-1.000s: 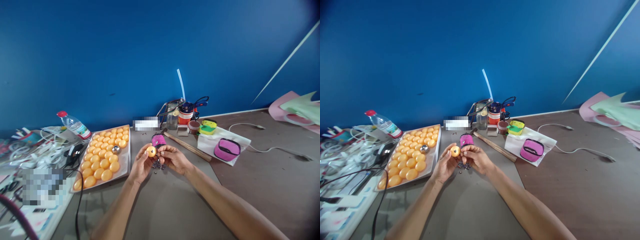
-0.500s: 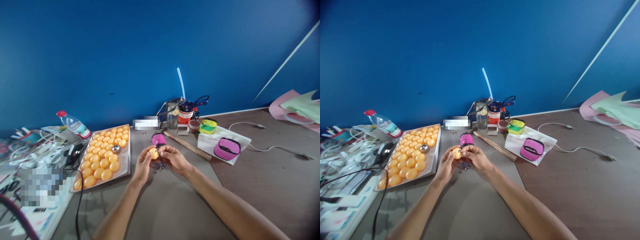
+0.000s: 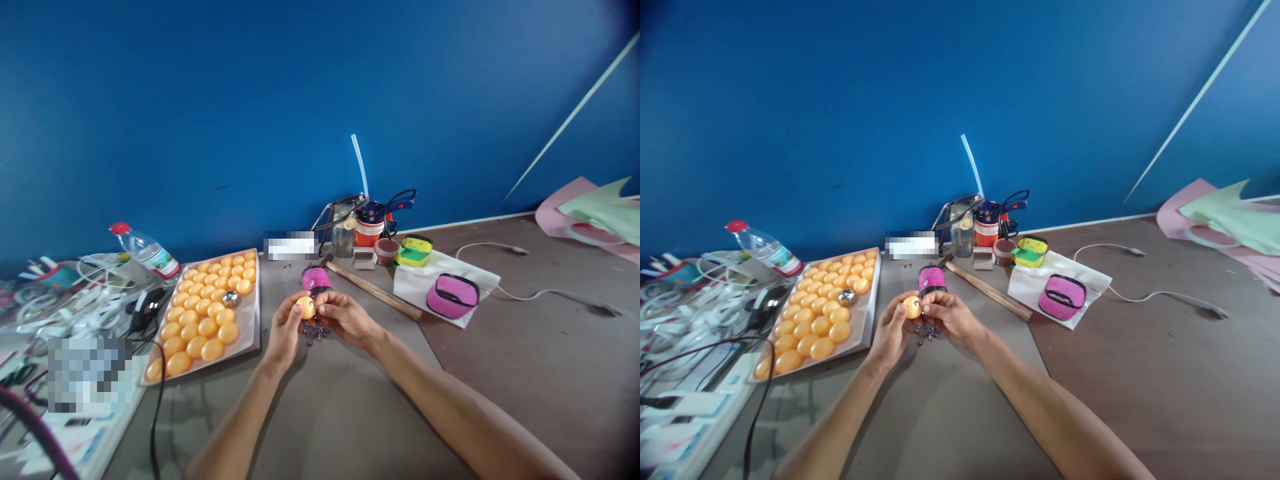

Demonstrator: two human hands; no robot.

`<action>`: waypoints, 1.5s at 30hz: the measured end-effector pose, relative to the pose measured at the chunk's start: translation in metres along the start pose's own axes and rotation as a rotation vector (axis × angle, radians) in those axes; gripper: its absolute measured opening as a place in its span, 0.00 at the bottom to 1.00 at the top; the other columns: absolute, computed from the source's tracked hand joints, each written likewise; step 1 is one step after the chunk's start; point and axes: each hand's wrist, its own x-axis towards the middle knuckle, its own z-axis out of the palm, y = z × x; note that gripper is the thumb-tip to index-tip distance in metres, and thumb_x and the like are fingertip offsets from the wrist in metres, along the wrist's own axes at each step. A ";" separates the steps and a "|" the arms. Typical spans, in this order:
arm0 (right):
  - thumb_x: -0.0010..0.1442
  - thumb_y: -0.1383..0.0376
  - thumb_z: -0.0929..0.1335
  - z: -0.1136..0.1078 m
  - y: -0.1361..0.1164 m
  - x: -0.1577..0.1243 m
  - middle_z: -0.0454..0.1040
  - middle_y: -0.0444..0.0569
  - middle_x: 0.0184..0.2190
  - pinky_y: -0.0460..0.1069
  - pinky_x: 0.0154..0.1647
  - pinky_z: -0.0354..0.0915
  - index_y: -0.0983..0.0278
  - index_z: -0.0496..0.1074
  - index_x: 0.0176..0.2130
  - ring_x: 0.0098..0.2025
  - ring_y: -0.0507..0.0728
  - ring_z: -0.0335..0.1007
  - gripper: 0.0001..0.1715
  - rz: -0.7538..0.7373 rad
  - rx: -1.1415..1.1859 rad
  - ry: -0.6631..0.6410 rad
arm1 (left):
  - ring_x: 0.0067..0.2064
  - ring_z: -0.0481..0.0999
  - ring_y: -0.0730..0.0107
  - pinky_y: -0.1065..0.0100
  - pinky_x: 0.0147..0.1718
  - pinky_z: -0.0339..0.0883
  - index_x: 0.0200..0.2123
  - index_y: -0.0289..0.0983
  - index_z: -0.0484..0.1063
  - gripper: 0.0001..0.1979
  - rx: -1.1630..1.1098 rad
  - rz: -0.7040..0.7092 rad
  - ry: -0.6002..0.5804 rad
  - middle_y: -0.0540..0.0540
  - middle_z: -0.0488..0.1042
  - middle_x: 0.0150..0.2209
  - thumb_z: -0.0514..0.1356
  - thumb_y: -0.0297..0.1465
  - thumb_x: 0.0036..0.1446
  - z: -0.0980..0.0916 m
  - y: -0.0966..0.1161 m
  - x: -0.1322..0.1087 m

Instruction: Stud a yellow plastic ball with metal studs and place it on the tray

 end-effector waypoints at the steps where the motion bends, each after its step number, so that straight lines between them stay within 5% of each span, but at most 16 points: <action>1: 0.43 0.62 0.75 0.000 0.000 0.000 0.70 0.42 0.21 0.46 0.28 0.59 0.65 0.69 0.27 0.24 0.50 0.66 0.14 0.003 0.002 -0.001 | 0.26 0.69 0.74 0.72 0.26 0.62 0.41 0.37 0.72 0.18 0.003 0.000 -0.001 0.48 0.73 0.29 0.62 0.41 0.50 0.000 0.000 0.000; 45: 0.45 0.61 0.74 0.000 -0.004 -0.001 0.70 0.43 0.21 0.45 0.28 0.56 0.66 0.69 0.27 0.25 0.50 0.65 0.13 0.030 -0.114 0.012 | 0.26 0.68 0.75 0.72 0.27 0.63 0.42 0.34 0.71 0.21 0.070 0.001 0.044 0.47 0.72 0.29 0.61 0.43 0.50 -0.002 -0.002 0.001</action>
